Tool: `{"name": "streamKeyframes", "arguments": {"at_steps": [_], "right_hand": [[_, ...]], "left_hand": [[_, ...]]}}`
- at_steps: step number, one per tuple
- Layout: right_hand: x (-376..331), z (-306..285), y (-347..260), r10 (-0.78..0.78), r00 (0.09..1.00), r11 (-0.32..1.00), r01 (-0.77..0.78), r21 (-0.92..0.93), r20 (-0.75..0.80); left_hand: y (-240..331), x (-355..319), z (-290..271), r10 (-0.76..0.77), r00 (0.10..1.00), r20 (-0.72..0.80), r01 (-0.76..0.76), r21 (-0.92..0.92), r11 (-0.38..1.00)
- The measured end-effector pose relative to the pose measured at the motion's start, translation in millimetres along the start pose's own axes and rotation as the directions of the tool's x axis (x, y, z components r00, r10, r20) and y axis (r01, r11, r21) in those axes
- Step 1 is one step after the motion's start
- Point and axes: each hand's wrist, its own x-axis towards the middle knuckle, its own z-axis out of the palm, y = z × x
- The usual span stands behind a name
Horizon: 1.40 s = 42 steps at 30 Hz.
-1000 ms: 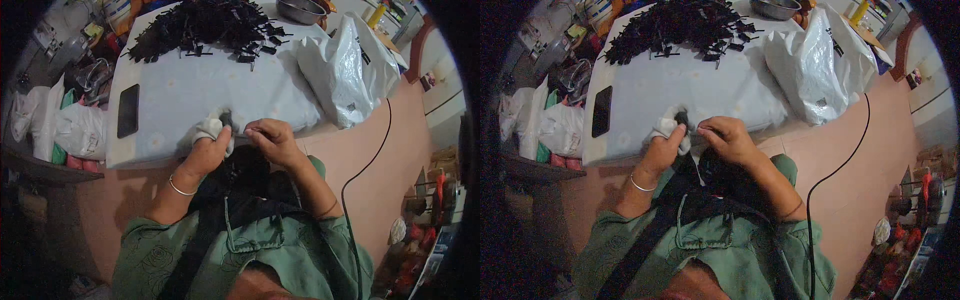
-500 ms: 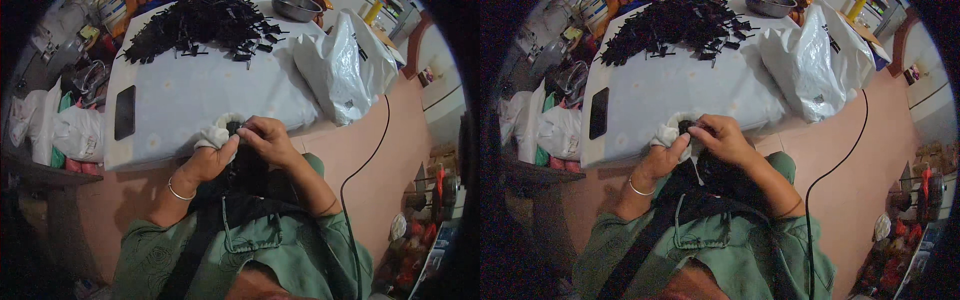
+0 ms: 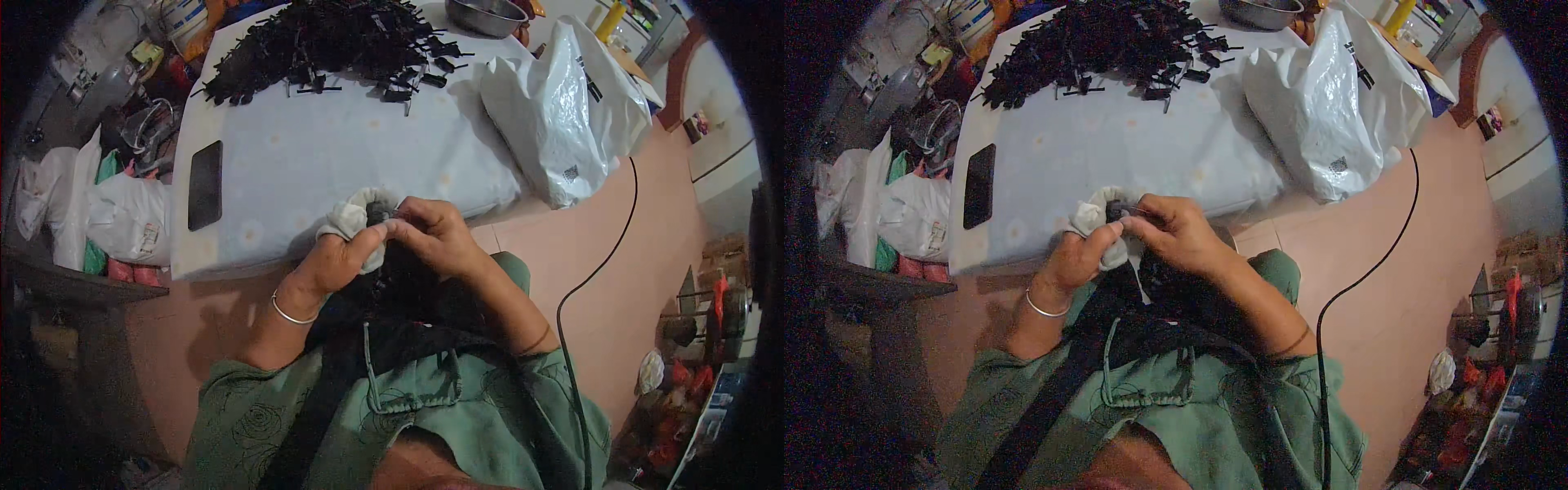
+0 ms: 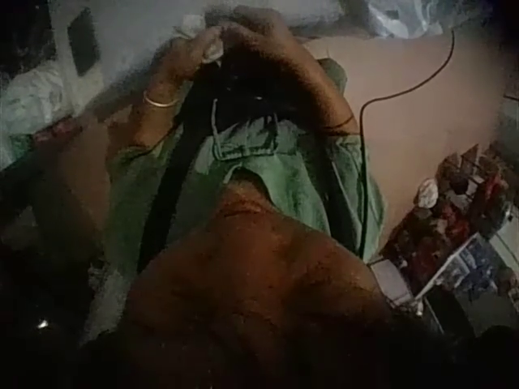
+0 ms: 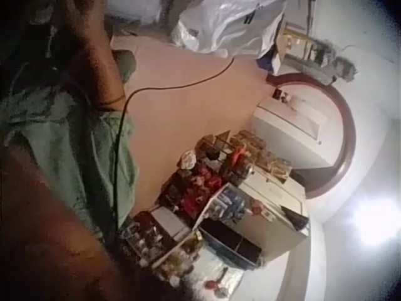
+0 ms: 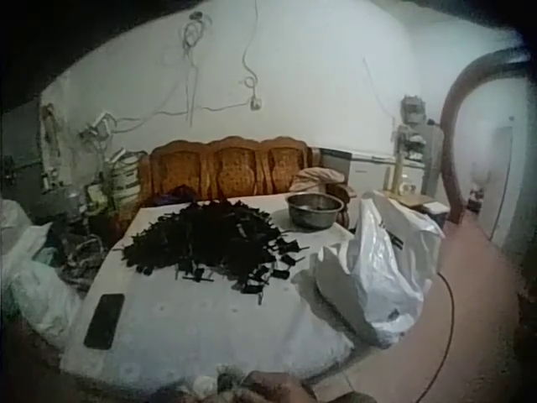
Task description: Cleaning small black plastic components by wiping them with a cloth.
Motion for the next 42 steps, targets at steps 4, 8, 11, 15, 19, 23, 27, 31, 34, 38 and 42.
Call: {"name": "streamKeyframes", "arguments": {"at_steps": [4, 8, 11, 15, 19, 23, 27, 31, 34, 38, 42], "right_hand": [[0.1, 4.0, -0.8, 0.01, 1.0, 0.997, -0.01, 0.073, -0.004], [-0.9, 2.2, 0.3, -0.081, 0.996, 0.995, 0.082, -0.05, 0.023], [-0.7, 5.2, -10.8, -0.065, 0.997, 0.988, 0.071, -0.136, 0.049], [0.5, 10.2, -0.6, -0.032, 0.999, 0.999, 0.032, -0.014, 0.02], [-0.6, 21.7, 14.1, -0.053, 0.997, 0.977, 0.063, 0.204, -0.055], [-7.0, 8.6, 12.5, 0.025, 1.0, 0.959, -0.02, 0.282, -0.013], [0.2, -32.1, 20.1, -0.142, 0.985, 0.986, 0.132, -0.1, -0.097], [15.9, -47.6, 22.7, -0.212, 0.913, 0.967, 0.143, -0.213, -0.349], [29.0, -56.1, 32.8, -0.278, 0.89, 0.945, 0.187, -0.267, -0.362], [31.4, -55.9, 48.4, -0.295, 0.893, 0.93, 0.187, -0.315, -0.339], [32.9, -58.5, 43.2, -0.305, 0.91, 0.94, 0.24, -0.242, -0.282]], "left_hand": [[-4.1, -2.4, -1.8, 0.038, 0.999, -0.004, -0.036, 0.191, 0.981], [2.3, 0.4, 4.8, -0.126, 0.984, -0.127, 0.131, 0.027, 0.991], [-12.6, 0.9, 3.9, 0.078, 0.989, -0.124, -0.037, 0.3, 0.953], [-3.4, 4.9, 15.2, 0.342, 0.938, -0.062, -0.252, 0.559, 0.79], [-21.8, -3.5, 13.9, 0.432, 0.902, -0.006, -0.299, 0.713, 0.634], [-0.4, 4.6, 7.9, 0.31, 0.906, 0.288, -0.389, 0.853, 0.346], [44.9, 22.0, -0.8, 0.06, 0.987, 0.15, -0.155, 0.783, 0.602], [37.7, 60.4, -42.4, 0.235, 0.965, 0.118, -0.213, 0.874, 0.437], [24.9, 136.5, -68.0, 0.567, 0.798, 0.203, -0.352, 0.921, 0.166], [50.0, 246.6, -63.7, 0.356, 0.896, 0.265, -0.248, 0.964, -0.094], [43.1, 339.9, -98.1, 0.003, 0.999, 0.038, -0.038, 0.999, -0.038]]}}
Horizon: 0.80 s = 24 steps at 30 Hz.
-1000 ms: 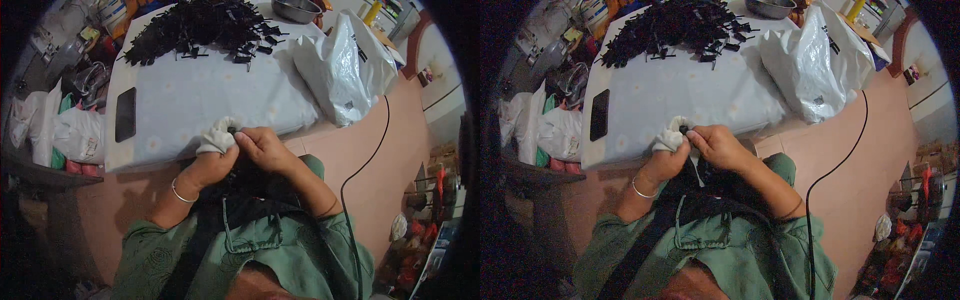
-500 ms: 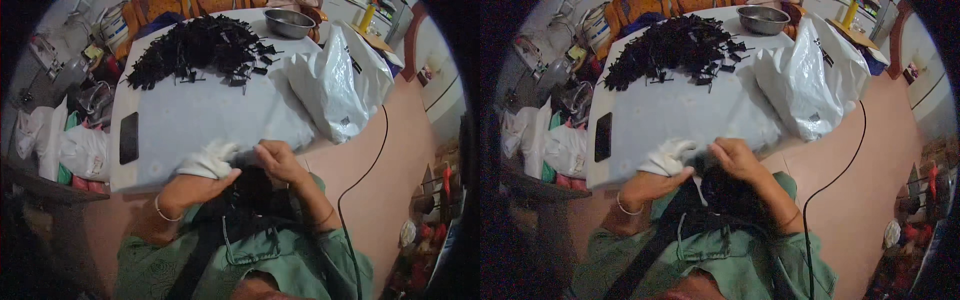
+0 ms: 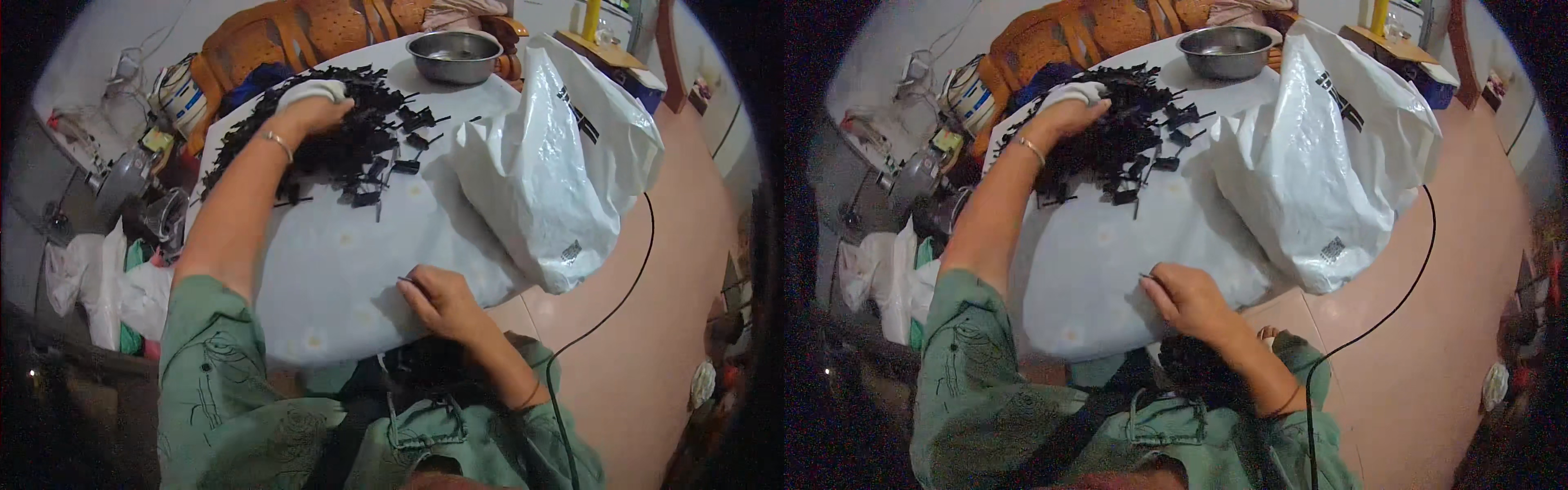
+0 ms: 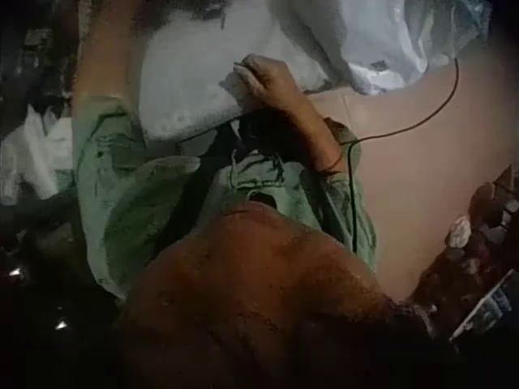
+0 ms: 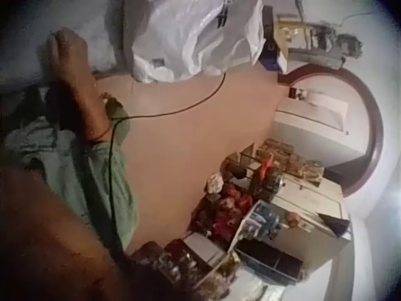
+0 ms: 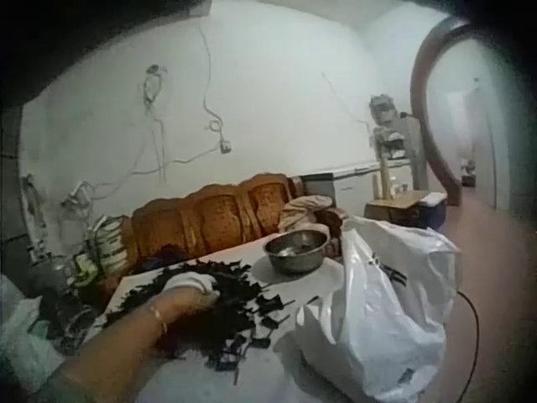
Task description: Cleaning small black plastic components by wiping them with a cloth.
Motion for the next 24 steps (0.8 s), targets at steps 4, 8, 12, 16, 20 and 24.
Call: {"name": "streamKeyframes", "arguments": {"at_steps": [4, 8, 12, 16, 20, 24], "right_hand": [[-0.3, -3.4, 3.9, -0.017, 1.0, 0.997, 0.016, 0.072, 0.01], [3.1, -3.0, 6.4, -0.028, 1.0, 0.998, 0.029, 0.059, -0.008], [9.7, -0.9, 0.0, 0.048, 0.999, 0.995, -0.049, 0.089, 0.017], [7.4, 3.1, 2.5, 0.038, 0.999, 0.999, -0.037, 0.025, -0.028], [0.8, 2.3, -0.2, 0.022, 0.998, 1.0, -0.022, -0.004, -0.052], [-5.9, 2.8, 2.1, 0.026, 0.995, 0.999, -0.028, -0.023, -0.098]], "left_hand": [[-44.0, 45.8, 40.9, -0.062, 0.989, 0.132, 0.093, -0.248, 0.964], [-33.9, 38.9, 57.1, 0.003, 0.996, 0.086, 0.022, -0.295, 0.955], [-22.0, -8.7, 48.8, 0.033, 0.999, 0.014, -0.03, -0.158, 0.987], [0.4, -48.2, 42.0, 0.111, 0.989, 0.093, -0.066, -0.392, 0.918], [15.8, -97.2, 35.8, 0.123, 0.992, 0.007, -0.113, -0.352, 0.929], [28.0, -144.9, 27.0, 0.064, 0.998, -0.006, -0.061, -0.389, 0.919]]}}
